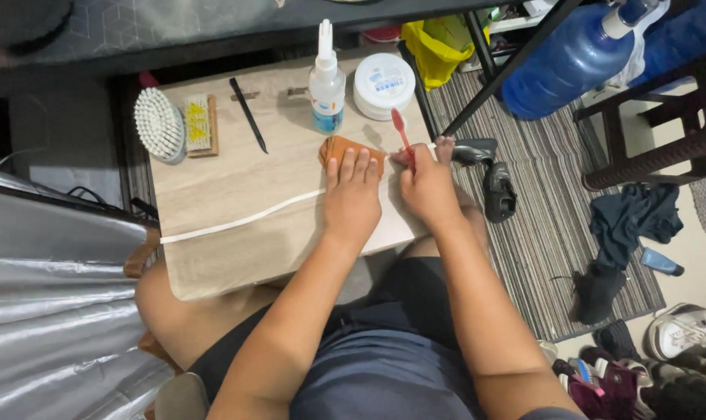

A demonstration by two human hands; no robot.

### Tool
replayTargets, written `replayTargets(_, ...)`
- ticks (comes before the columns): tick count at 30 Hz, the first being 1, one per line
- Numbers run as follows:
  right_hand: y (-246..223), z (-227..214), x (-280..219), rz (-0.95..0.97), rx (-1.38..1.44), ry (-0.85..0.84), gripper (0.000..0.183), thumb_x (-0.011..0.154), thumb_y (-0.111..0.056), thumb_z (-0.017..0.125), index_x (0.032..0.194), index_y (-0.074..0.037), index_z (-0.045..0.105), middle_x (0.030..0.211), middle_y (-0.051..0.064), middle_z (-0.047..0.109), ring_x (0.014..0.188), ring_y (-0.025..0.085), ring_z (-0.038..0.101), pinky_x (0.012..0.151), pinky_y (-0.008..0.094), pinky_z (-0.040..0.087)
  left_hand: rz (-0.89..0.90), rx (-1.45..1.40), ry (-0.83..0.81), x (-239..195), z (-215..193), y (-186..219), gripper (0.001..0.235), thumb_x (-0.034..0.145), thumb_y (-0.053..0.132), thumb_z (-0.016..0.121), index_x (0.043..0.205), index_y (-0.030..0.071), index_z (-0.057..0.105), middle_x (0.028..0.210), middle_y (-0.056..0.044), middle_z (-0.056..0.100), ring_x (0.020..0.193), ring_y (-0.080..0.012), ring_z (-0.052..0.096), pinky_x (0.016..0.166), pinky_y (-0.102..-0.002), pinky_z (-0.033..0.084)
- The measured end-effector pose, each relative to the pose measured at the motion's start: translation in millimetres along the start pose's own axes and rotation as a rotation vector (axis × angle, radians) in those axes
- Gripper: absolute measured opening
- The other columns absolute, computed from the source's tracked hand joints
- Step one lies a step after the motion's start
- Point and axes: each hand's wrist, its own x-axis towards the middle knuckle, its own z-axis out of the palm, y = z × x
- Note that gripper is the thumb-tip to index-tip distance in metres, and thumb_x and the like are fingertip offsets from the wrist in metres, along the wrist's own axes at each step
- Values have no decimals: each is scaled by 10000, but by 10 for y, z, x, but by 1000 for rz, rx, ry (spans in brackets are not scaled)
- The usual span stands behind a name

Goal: The person scrubs a white shoelace with a red toothbrush on a small table, using a cloth to hold it. They apply liquid from a spray bottle and continue scrubbing different sections of the lace.

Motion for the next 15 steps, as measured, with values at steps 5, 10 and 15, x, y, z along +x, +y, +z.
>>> replayTargets(5,-7,-30,10,16,45,-36,227,902,-138,600,1123,-185,618,1441,513,369,1429,546,348,1245,541,245,-10,14,0,-150,-140,-96,433,1005,185,445,1398,66,582,1510,-135,534,1481,-329,359,1233,-580,147)
replayTargets(10,-119,-143,-3,47,58,-78,230,906,-144,588,1124,-211,622,1461,492,363,1435,528,347,1241,539,249,6,59,44,-341,-230,-279,414,1006,194,472,1380,77,604,1491,-131,555,1469,-326,384,1221,-591,168)
replayTargets(15,-227,-240,-32,100,115,-114,214,916,-122,562,1103,-194,636,1444,510,352,1445,517,331,1242,540,227,-27,24,128,-550,-320,-473,396,934,140,548,1309,95,666,1435,-112,617,1434,-305,456,1216,-569,200)
